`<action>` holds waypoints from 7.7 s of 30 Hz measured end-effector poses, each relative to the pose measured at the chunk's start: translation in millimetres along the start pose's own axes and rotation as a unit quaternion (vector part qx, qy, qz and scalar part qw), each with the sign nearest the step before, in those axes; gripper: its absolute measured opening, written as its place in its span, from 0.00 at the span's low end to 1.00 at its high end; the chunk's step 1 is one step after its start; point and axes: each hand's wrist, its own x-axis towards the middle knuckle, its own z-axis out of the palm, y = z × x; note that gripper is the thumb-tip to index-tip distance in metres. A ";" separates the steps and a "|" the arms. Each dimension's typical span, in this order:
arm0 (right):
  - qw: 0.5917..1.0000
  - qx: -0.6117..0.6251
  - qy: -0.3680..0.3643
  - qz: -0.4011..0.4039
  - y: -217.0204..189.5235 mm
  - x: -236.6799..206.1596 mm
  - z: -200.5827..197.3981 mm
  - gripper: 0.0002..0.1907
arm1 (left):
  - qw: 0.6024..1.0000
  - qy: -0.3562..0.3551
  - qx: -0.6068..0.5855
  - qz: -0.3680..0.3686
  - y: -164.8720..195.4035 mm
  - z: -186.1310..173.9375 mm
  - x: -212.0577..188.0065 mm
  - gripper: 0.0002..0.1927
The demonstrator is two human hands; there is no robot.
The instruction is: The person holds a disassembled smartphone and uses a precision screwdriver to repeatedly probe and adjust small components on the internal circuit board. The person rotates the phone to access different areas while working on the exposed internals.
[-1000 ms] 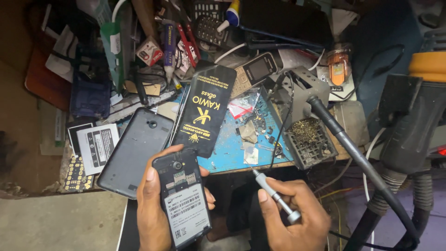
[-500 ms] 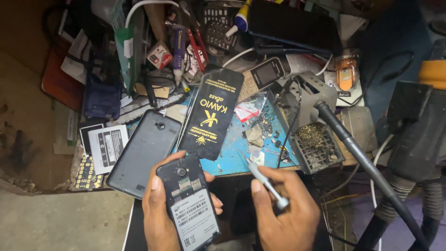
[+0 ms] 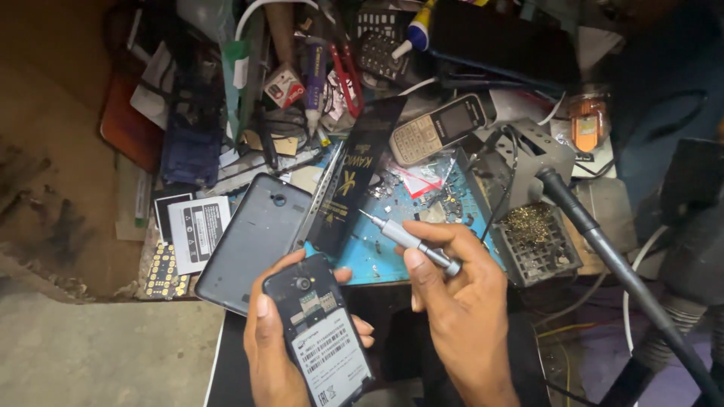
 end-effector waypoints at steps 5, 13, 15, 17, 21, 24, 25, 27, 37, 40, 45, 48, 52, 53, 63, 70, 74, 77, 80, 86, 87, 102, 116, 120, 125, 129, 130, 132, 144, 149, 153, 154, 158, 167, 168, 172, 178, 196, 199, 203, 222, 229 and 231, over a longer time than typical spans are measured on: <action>1.000 0.006 -0.019 -0.014 -7.6 5.4 1.7 0.16 | 0.976 -0.119 -0.181 -0.025 -1.7 -8.4 7.6 0.33; 1.000 -0.009 0.018 -0.019 -7.5 -3.2 -3.4 0.17 | 0.979 -0.073 -0.191 -0.007 13.6 3.3 21.5 0.32; 0.998 -0.045 0.051 -0.008 -2.2 -13.4 -9.4 0.17 | 0.982 -0.067 -0.178 0.002 17.3 4.8 25.0 0.32; 0.992 -0.090 0.084 0.010 5.9 -26.1 -17.5 0.17 | 0.984 -0.061 -0.170 0.008 18.4 5.6 25.9 0.32; 0.988 -0.093 0.122 0.006 27.9 -42.9 -33.3 0.17 | 0.986 -0.054 -0.159 0.003 15.3 4.2 21.8 0.32; 0.982 -0.109 0.153 0.006 39.5 -54.0 -42.2 0.17 | 0.990 -0.051 -0.133 -0.009 12.2 1.9 17.1 0.33; 0.979 -0.127 0.161 0.010 41.4 -57.3 -44.9 0.17 | 0.991 -0.051 -0.122 -0.013 11.3 1.8 15.5 0.34; 0.976 -0.135 0.169 0.027 45.0 -59.7 -47.7 0.16 | 0.993 -0.042 -0.108 -0.018 9.1 3.6 13.1 0.33; 0.981 -0.099 0.167 -0.003 52.2 -65.9 -44.5 0.15 | 0.999 -0.015 -0.027 -0.017 16.8 17.8 14.1 0.32; 0.978 -0.113 0.175 -0.011 49.5 -64.0 -41.6 0.16 | 1.000 -0.008 -0.010 -0.016 17.1 20.1 17.6 0.32; 0.966 -0.190 0.155 -0.084 42.4 -60.2 -37.2 0.15 | 0.998 -0.038 -0.054 -0.003 13.6 20.0 20.3 0.31; 0.950 -0.248 0.154 -0.110 39.8 -58.5 -35.4 0.15 | 0.995 -0.052 -0.085 -0.005 11.7 19.1 21.8 0.31; 0.945 -0.260 0.172 -0.099 35.0 -55.2 -39.9 0.15 | 0.988 -0.081 -0.130 -0.007 9.7 18.9 22.4 0.31; 0.948 -0.251 0.175 -0.093 33.8 -54.0 -40.6 0.15 | 0.990 -0.079 -0.120 -0.010 9.1 18.9 23.2 0.31; 0.961 -0.210 0.158 -0.084 14.7 -39.7 -24.6 0.14 | 0.991 -0.060 -0.110 -0.038 3.7 16.9 27.9 0.31; 0.948 -0.236 0.197 -0.085 11.7 -37.0 -30.0 0.13 | 0.994 -0.043 -0.091 -0.051 2.7 16.3 28.3 0.32; 0.949 -0.197 0.215 -0.121 22.1 -37.6 -36.0 0.12 | 0.993 -0.052 -0.098 -0.030 1.3 14.7 27.7 0.32; 0.951 -0.207 0.223 -0.064 26.1 -42.4 -39.3 0.13 | 0.993 -0.060 -0.098 -0.023 0.3 13.3 28.3 0.32; 0.956 -0.207 0.198 -0.054 30.7 -47.7 -35.6 0.13 | 0.990 -0.072 -0.116 -0.025 -0.4 11.4 28.8 0.32; 0.947 -0.229 0.218 -0.052 38.8 -48.2 -42.1 0.12 | 0.987 -0.081 -0.135 -0.034 -1.3 7.1 27.4 0.31; 0.948 -0.226 0.219 -0.040 39.9 -48.5 -44.4 0.13 | 0.987 -0.078 -0.134 -0.034 -1.5 6.6 27.0 0.31; 0.972 -0.170 0.138 -0.090 67.9 -66.1 -45.1 0.10 | 0.992 -0.040 -0.117 -0.009 -6.8 -9.4 12.2 0.34; 0.965 -0.164 0.101 -0.180 80.8 -70.8 -28.7 0.08 | 0.978 -0.067 -0.193 0.039 -9.3 -45.1 -2.0 0.31; 0.974 -0.150 0.118 -0.119 72.3 -71.5 -20.6 0.09 | 0.979 -0.070 -0.191 0.029 -8.9 -44.3 -2.6 0.32; 0.976 -0.157 0.148 -0.029 60.0 -56.3 -22.7 0.13 | 0.982 -0.022 -0.189 0.015 -12.0 -35.0 -5.5 0.34; 0.977 -0.135 0.147 -0.069 50.4 -50.3 -18.4 0.13 | 0.984 -0.030 -0.178 -0.009 -11.1 -33.8 -6.7 0.34; 0.977 -0.153 0.117 -0.088 49.9 -49.6 -14.4 0.13 | 0.979 -0.054 -0.195 -0.002 -11.4 -33.1 -7.0 0.33; 0.973 -0.177 0.095 -0.118 49.3 -50.4 -9.7 0.13 | 0.981 -0.053 -0.187 0.007 -11.3 -32.4 -8.0 0.34; 0.974 -0.165 0.148 -0.055 70.2 -61.5 -34.0 0.11 | 0.979 -0.057 -0.196 0.003 -12.1 -29.7 -5.7 0.34; 0.971 -0.155 0.168 -0.073 69.9 -59.1 -39.8 0.12 | 0.977 -0.059 -0.205 0.002 -13.2 -29.7 -5.8 0.34; 0.975 -0.170 0.111 -0.095 65.0 -60.5 -28.5 0.12 | 0.978 -0.067 -0.198 0.001 -14.3 -29.5 -4.7 0.34; 0.976 -0.167 0.127 -0.063 60.7 -58.6 -29.7 0.12 | 0.978 -0.069 -0.195 0.002 -14.5 -29.5 -4.4 0.34; 0.964 -0.163 0.209 -0.007 42.3 -47.3 -29.3 0.14 | 0.986 -0.016 -0.164 -0.036 -16.2 -27.3 -5.1 0.35; 0.942 -0.174 0.278 -0.065 28.7 -35.9 -34.2 0.10 | 0.980 -0.051 -0.194 -0.009 -23.7 -26.1 -3.6 0.35; 0.943 -0.171 0.275 -0.076 30.0 -37.1 -35.5 0.10 | 0.983 -0.033 -0.178 -0.019 -24.1 -26.0 -4.8 0.35; 0.945 -0.146 0.264 -0.125 36.0 -37.7 -39.0 0.11 | 0.987 -0.017 -0.154 -0.028 -24.2 -26.2 -3.3 0.36; 0.951 -0.157 0.241 -0.111 38.9 -41.4 -39.3 0.10 | 0.988 -0.011 -0.154 -0.026 -23.1 -23.7 -4.7 0.35; 0.954 -0.156 0.247 -0.063 43.2 -37.2 -39.6 0.10 | 0.980 -0.071 -0.186 -0.002 -26.8 -27.6 -4.2 0.34; 0.959 -0.174 0.215 -0.060 45.2 -40.2 -39.1 0.09 | 0.980 -0.061 -0.189 -0.006 -28.5 -27.5 -6.6 0.34; 0.957 -0.169 0.217 -0.092 39.6 -40.1 -34.9 0.10 | 0.980 -0.071 -0.185 0.002 -30.1 -29.2 -5.6 0.35; 0.965 -0.151 0.191 -0.095 32.4 -34.4 -22.2 0.08 | 0.985 -0.033 -0.166 -0.021 -29.3 -25.1 -5.7 0.36; 0.950 -0.183 0.243 -0.071 32.5 -31.1 -32.4 0.08 | 0.988 -0.013 -0.151 -0.034 -26.3 -23.6 -4.7 0.36; 0.949 -0.179 0.252 -0.068 31.5 -30.9 -32.1 0.09 | 0.989 -0.015 -0.146 -0.028 -26.1 -23.9 -4.7 0.36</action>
